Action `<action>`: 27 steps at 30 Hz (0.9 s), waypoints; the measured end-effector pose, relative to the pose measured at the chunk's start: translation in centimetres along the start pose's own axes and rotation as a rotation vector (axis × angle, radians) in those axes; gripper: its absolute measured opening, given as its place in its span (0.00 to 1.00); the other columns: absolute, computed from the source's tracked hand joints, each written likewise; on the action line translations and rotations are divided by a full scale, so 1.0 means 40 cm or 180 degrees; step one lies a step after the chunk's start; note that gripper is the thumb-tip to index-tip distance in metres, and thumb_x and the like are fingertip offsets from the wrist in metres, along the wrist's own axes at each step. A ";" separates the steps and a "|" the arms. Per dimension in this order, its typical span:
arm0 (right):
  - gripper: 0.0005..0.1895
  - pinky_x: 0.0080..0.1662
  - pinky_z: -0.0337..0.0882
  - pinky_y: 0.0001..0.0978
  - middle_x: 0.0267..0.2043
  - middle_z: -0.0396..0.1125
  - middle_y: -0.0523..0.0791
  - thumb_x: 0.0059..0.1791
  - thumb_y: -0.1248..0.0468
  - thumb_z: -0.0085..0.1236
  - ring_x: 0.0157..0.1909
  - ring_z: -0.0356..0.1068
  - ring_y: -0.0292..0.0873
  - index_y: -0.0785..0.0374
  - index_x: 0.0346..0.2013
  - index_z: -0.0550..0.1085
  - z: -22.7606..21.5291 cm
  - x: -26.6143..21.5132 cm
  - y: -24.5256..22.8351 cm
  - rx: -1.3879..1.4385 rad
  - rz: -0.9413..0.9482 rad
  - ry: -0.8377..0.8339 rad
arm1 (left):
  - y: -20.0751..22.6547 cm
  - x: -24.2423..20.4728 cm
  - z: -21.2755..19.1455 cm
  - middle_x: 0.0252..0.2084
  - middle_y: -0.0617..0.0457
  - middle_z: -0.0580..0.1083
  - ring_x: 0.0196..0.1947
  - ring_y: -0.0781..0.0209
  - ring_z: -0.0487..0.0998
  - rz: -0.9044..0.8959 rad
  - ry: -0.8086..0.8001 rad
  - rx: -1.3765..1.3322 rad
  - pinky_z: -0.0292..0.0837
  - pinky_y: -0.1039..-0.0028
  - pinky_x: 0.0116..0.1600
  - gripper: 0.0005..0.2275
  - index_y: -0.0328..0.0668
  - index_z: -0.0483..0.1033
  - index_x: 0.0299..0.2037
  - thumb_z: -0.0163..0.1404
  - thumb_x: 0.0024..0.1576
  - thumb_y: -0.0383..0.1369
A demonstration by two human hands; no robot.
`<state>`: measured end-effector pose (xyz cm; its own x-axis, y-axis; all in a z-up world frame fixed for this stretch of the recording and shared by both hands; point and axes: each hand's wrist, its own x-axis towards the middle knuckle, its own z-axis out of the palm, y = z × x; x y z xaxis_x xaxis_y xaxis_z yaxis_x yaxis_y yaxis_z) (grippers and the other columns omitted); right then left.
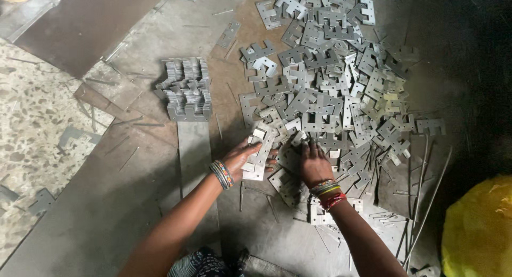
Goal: The person sorts small metal pieces from a large pile on the floor, picking them up and stacking them into neat piles. The person continues to gather and organize the pieces throughout the video.
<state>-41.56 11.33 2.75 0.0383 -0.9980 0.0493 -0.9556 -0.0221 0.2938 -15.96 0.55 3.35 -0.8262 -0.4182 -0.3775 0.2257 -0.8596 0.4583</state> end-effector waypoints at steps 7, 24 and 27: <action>0.19 0.41 0.81 0.40 0.40 0.79 0.55 0.47 0.63 0.56 0.39 0.82 0.49 0.66 0.51 0.75 -0.153 -0.001 0.049 0.3446 0.0937 0.0156 | -0.026 0.023 0.007 0.62 0.49 0.75 0.56 0.54 0.79 -0.0156 0.0083 -0.0241 0.76 0.58 0.60 0.27 0.43 0.69 0.65 0.43 0.64 0.52; 0.18 0.42 0.77 0.43 0.44 0.79 0.60 0.49 0.70 0.57 0.42 0.77 0.59 0.71 0.54 0.77 -0.133 0.006 0.006 0.4346 0.1771 -0.0710 | -0.024 -0.001 -0.038 0.56 0.47 0.77 0.49 0.51 0.81 0.0312 0.0227 -0.0437 0.79 0.56 0.53 0.30 0.45 0.68 0.65 0.46 0.60 0.57; 0.25 0.48 0.83 0.37 0.51 0.76 0.48 0.44 0.69 0.55 0.48 0.79 0.44 0.66 0.57 0.73 -0.140 0.058 -0.002 0.6230 0.1390 -0.1030 | -0.016 -0.005 -0.033 0.58 0.57 0.76 0.53 0.62 0.81 0.0282 0.0918 -0.0281 0.80 0.57 0.55 0.30 0.52 0.68 0.67 0.46 0.58 0.57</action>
<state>-39.74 9.36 8.17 -0.0668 -0.9200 -0.3862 0.1362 0.3750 -0.9170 -15.26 0.80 2.08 -0.6238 -0.5477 -0.5576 0.3447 -0.8330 0.4327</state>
